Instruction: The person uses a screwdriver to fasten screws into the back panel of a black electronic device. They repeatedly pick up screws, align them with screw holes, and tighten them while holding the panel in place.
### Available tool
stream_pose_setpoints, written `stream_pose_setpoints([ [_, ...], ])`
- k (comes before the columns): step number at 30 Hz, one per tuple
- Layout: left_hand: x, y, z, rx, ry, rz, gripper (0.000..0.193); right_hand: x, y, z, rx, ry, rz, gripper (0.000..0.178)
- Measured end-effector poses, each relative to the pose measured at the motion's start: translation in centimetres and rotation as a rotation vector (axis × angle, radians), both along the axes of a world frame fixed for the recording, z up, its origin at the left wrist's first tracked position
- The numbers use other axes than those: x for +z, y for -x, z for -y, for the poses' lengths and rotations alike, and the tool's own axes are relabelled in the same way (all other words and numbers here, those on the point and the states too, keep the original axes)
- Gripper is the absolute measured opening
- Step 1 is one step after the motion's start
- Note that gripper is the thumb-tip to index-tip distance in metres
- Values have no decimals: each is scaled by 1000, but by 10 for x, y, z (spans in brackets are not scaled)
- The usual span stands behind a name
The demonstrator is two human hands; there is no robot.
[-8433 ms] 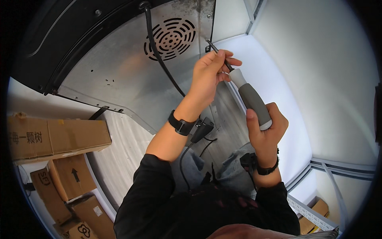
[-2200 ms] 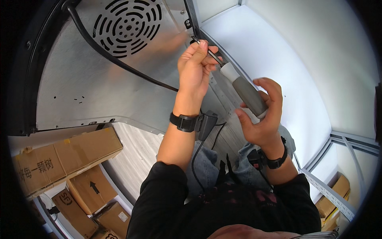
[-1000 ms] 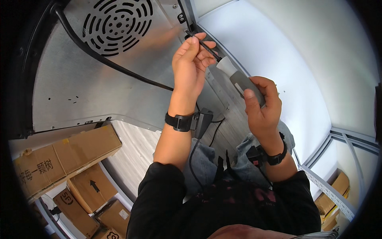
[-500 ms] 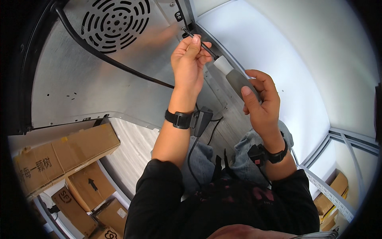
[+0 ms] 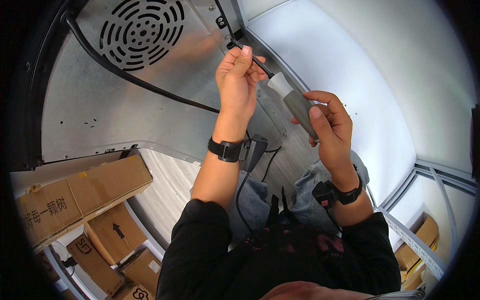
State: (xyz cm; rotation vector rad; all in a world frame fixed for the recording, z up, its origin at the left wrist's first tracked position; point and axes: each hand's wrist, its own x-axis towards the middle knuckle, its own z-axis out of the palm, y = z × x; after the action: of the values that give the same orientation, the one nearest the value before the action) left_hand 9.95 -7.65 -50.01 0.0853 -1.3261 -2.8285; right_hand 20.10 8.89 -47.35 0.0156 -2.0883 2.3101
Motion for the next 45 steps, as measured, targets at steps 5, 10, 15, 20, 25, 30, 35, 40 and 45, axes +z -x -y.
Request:
stream_pose_setpoints([
  [5,0,2,0,9,-5,-6,13,-2,2,-3,19,-44,17,27],
  [10,2,2,-2,32,-39,27,13,-1,2,-2,17,-38,32,26],
  [15,2,2,-2,39,-49,31,12,1,3,0,22,-11,28,26],
  [20,-1,4,-1,30,-26,-7,13,1,4,0,14,-26,39,25],
  [25,1,3,-2,42,-13,20,14,-2,5,-2,26,-39,38,25],
  [30,-1,4,-5,18,-20,20,15,-3,6,-2,13,1,37,26],
  [35,-6,6,-21,-57,22,32,17,-1,8,-22,-36,0,109,27],
  [40,-11,10,-59,-204,81,-11,16,15,27,-89,-47,9,188,29],
  [45,-14,13,-126,-323,208,-90,16,18,35,-174,16,-366,117,30],
])
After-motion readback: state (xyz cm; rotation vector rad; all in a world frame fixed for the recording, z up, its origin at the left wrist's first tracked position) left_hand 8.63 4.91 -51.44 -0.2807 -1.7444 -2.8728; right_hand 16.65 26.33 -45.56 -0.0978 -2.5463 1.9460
